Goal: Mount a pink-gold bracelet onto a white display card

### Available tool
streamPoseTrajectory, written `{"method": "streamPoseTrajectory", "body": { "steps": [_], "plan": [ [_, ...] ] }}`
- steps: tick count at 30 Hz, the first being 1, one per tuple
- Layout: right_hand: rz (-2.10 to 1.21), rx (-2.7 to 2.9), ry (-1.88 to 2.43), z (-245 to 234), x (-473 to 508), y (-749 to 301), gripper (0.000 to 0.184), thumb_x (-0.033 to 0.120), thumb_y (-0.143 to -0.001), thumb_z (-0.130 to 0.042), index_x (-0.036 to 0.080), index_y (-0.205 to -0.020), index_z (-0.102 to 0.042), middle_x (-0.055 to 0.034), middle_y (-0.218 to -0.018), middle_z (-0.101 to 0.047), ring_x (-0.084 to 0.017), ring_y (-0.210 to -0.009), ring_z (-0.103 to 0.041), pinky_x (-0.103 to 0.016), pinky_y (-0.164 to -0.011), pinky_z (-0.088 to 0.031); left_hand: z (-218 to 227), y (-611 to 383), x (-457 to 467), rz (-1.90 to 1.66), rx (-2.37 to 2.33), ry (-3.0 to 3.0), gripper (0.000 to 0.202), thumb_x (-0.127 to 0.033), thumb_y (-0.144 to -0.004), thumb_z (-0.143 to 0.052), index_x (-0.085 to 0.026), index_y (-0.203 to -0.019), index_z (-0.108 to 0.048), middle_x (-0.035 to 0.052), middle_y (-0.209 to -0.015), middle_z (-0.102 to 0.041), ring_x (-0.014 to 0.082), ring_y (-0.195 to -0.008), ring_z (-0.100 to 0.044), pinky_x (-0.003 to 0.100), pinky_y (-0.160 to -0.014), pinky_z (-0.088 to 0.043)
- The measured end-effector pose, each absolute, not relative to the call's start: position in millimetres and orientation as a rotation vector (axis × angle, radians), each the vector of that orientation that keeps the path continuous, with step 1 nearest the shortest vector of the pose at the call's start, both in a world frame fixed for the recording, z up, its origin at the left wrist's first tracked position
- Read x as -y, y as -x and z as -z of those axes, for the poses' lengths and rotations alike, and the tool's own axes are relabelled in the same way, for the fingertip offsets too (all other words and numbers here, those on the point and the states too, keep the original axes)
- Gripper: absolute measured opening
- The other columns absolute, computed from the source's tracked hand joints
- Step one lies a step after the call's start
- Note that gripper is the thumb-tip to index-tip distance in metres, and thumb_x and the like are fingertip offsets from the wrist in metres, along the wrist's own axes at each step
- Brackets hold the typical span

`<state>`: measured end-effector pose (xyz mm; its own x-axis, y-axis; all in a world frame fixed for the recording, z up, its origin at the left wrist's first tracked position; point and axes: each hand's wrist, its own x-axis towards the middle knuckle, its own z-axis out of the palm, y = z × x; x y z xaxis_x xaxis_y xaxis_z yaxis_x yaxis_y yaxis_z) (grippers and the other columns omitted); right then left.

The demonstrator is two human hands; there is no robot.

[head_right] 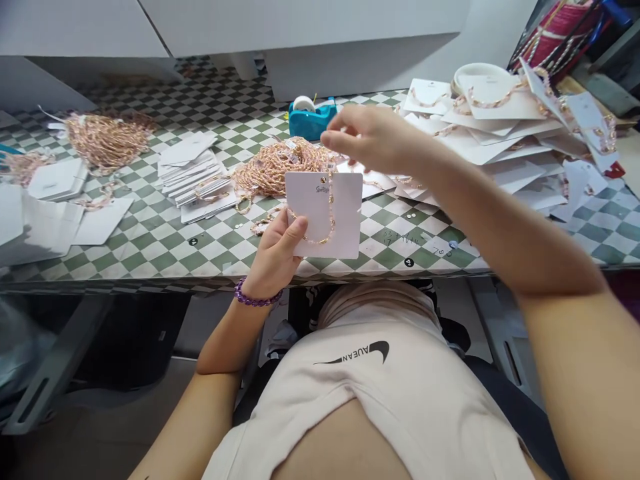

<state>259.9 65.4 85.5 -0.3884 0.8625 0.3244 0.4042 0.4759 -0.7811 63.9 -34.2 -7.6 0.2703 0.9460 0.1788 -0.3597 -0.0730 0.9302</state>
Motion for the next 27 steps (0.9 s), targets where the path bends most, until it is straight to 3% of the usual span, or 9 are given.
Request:
{"method": "streamPoseTrajectory", "body": {
  "steps": [2,5,10,16,19,21,25,27],
  "plan": [
    [-0.903,2.014,1.06,-60,-34,-269,0.045,0.05,-0.09,-0.067,0.01,-0.11,-0.07,-0.004,-0.083,-0.071,-0.007,-0.056,-0.061,-0.012,-0.038,-0.046,9,-64,36,-1.211,-0.695,-1.206,0.042,-0.053,-0.092,-0.065,-0.022,-0.12,-0.059,0.0069,-0.124,-0.067,0.0256,-0.124,-0.061,0.037,-0.108,-0.05],
    [-0.98,1.82,0.948,-26,1,-270,0.057,0.057,-0.085,-0.071,0.02,-0.128,-0.062,-0.0047,-0.095,-0.07,-0.012,-0.07,-0.066,-0.02,-0.049,-0.055,8,-66,40,-1.196,-0.71,-1.294,0.043,-0.051,-0.094,-0.062,-0.022,-0.125,-0.057,0.0072,-0.13,-0.064,0.0259,-0.124,-0.061,0.037,-0.107,-0.052],
    [-0.78,1.572,0.88,-3,22,-262,0.044,0.044,-0.08,-0.08,0.027,-0.118,-0.065,-0.002,-0.101,-0.067,-0.013,-0.077,-0.067,-0.02,-0.056,-0.056,-1,-66,41,-1.157,-0.644,-1.488,0.04,-0.046,-0.098,-0.057,-0.024,-0.131,-0.057,0.0056,-0.133,-0.063,0.0247,-0.127,-0.058,0.035,-0.108,-0.051],
    [-0.7,1.541,0.873,-10,36,-265,0.027,0.035,-0.078,-0.079,0.025,-0.102,-0.071,-0.0002,-0.091,-0.068,-0.01,-0.068,-0.062,-0.018,-0.05,-0.051,-10,-57,41,-0.956,-0.528,-1.371,0.05,-0.06,-0.097,-0.048,-0.024,-0.128,-0.066,0.0039,-0.14,-0.06,0.0299,-0.145,-0.042,0.042,-0.126,-0.032],
    [-0.59,1.588,0.837,-16,46,-264,0.022,0.027,-0.078,-0.078,0.025,-0.1,-0.072,-0.0004,-0.09,-0.069,-0.01,-0.07,-0.063,-0.019,-0.051,-0.052,-13,-54,44,-0.893,-0.48,-1.291,0.043,-0.055,-0.099,-0.048,-0.027,-0.124,-0.069,0.001,-0.137,-0.063,0.0302,-0.143,-0.046,0.044,-0.123,-0.039],
    [-0.53,1.617,0.801,-19,52,-262,0.023,0.022,-0.079,-0.077,0.026,-0.101,-0.071,-0.0001,-0.091,-0.07,-0.011,-0.073,-0.065,-0.02,-0.055,-0.054,-12,-52,46,-0.872,-0.476,-1.252,0.041,-0.055,-0.099,-0.048,-0.029,-0.124,-0.07,-0.0004,-0.134,-0.064,0.0295,-0.143,-0.047,0.045,-0.123,-0.04],
    [-0.486,1.66,0.704,-21,61,-258,0.031,0.014,-0.08,-0.075,0.027,-0.107,-0.07,-0.0002,-0.098,-0.072,-0.013,-0.078,-0.069,-0.023,-0.061,-0.059,-10,-53,50,-0.895,-0.512,-1.283,0.039,-0.057,-0.096,-0.054,-0.032,-0.121,-0.072,-0.002,-0.129,-0.067,0.0274,-0.147,-0.041,0.045,-0.131,-0.027],
    [-0.448,1.661,0.695,-21,63,-256,0.034,0.015,-0.08,-0.075,0.03,-0.111,-0.071,-0.0003,-0.098,-0.073,-0.014,-0.075,-0.069,-0.026,-0.06,-0.06,-9,-54,51,-0.889,-0.463,-1.273,0.036,-0.054,-0.097,-0.054,-0.032,-0.118,-0.073,-0.001,-0.122,-0.07,0.0278,-0.145,-0.044,0.046,-0.129,-0.031]
  ]
}}
